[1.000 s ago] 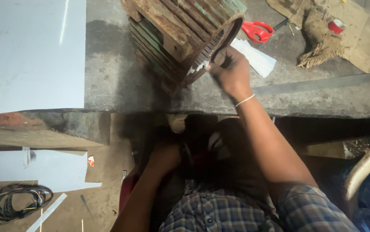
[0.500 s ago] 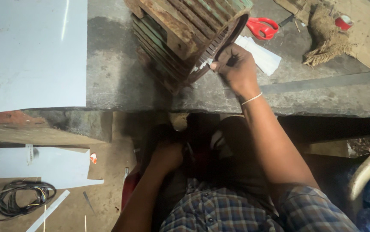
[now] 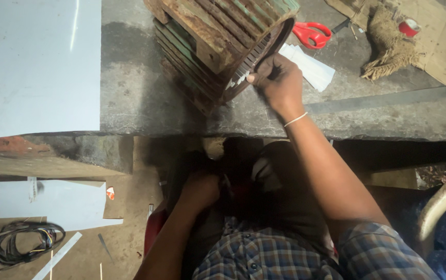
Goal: The person sits on a chair and folds small white paper strips by hand, then inserts each folded strip into the slots of a motor stator housing on the workbench, pressing them in one slot at a time to line the slots.
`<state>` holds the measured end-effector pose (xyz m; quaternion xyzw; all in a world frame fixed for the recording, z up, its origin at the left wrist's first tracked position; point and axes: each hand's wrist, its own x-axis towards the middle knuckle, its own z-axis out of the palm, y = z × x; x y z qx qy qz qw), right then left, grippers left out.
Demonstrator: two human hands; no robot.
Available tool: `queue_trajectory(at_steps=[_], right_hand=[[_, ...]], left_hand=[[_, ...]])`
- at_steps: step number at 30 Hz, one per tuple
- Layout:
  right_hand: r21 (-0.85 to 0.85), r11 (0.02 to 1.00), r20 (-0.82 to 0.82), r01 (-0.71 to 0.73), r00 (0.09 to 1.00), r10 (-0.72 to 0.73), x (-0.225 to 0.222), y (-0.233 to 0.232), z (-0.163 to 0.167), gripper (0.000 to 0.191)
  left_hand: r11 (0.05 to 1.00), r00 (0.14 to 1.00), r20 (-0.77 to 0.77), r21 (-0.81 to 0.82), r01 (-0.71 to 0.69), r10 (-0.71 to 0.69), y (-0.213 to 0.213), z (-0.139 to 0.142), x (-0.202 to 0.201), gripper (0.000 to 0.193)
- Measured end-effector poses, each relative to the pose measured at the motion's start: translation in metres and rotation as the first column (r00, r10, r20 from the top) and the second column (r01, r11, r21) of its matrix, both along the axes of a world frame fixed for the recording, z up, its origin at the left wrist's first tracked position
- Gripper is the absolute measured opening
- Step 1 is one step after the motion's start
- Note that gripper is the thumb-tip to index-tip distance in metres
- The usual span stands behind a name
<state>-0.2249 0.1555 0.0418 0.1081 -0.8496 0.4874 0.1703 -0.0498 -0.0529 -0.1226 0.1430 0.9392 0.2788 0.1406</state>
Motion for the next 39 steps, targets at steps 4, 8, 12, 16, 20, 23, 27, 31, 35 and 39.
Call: queue_trajectory(at_steps=[4, 8, 12, 16, 20, 23, 27, 31, 35, 39], right_hand=[[-0.079, 0.997, 0.114, 0.021, 0.993, -0.012, 0.000, -0.004, -0.003, 0.025], [-0.126, 0.989, 0.147, -0.076, 0.985, 0.094, -0.002, 0.012, 0.002, 0.020], [-0.002, 0.999, 0.047, 0.052, 0.998, -0.052, -0.028, 0.078, 0.024, 0.010], [0.492, 0.870, 0.028, 0.019, 0.999, -0.038, -0.065, 0.133, 0.030, 0.030], [0.631, 0.776, 0.046, 0.012, 0.998, -0.053, -0.080, 0.144, 0.017, 0.049], [0.602, 0.795, 0.090, 0.073, 0.983, -0.158, -0.078, 0.149, 0.011, 0.045], [0.516, 0.840, -0.054, 0.165, 0.986, -0.160, -0.067, 0.156, 0.021, 0.030], [0.087, 0.996, -0.026, 0.011, 1.000, -0.009, 0.003, 0.138, 0.060, 0.024], [-0.164, 0.984, 0.509, -0.072, 0.848, 0.146, 0.139, 0.079, 0.047, 0.069], [-0.157, 0.913, 0.476, -0.377, 0.781, 0.404, 0.208, 0.032, -0.002, 0.043]], left_hand=[[0.992, 0.980, 0.198, -0.123, 0.010, 0.015, 0.001, 0.004, -0.002, 0.023], [1.000, 0.986, 0.168, -0.024, -0.002, 0.006, 0.000, 0.002, -0.003, 0.025], [1.000, 0.986, 0.164, -0.001, 0.029, -0.028, -0.004, -0.008, -0.003, 0.028], [0.999, 0.999, -0.018, -0.005, 0.044, -0.044, -0.004, -0.019, -0.003, 0.026], [0.995, 0.991, -0.103, 0.046, 0.092, -0.087, -0.005, -0.023, -0.003, 0.030], [0.997, 0.995, -0.081, -0.040, 0.059, -0.062, -0.007, -0.014, -0.002, 0.025], [0.989, 0.970, -0.241, 0.139, 0.053, -0.018, -0.007, 0.019, 0.001, 0.029], [0.853, 0.989, -0.118, 0.522, -0.015, 0.090, 0.006, 0.067, 0.009, 0.026], [0.390, 0.957, 0.195, 0.881, -0.267, 0.214, 0.026, 0.098, 0.035, 0.027], [0.374, 0.971, 0.101, 0.910, -0.178, 0.216, 0.032, 0.107, 0.049, 0.027]])
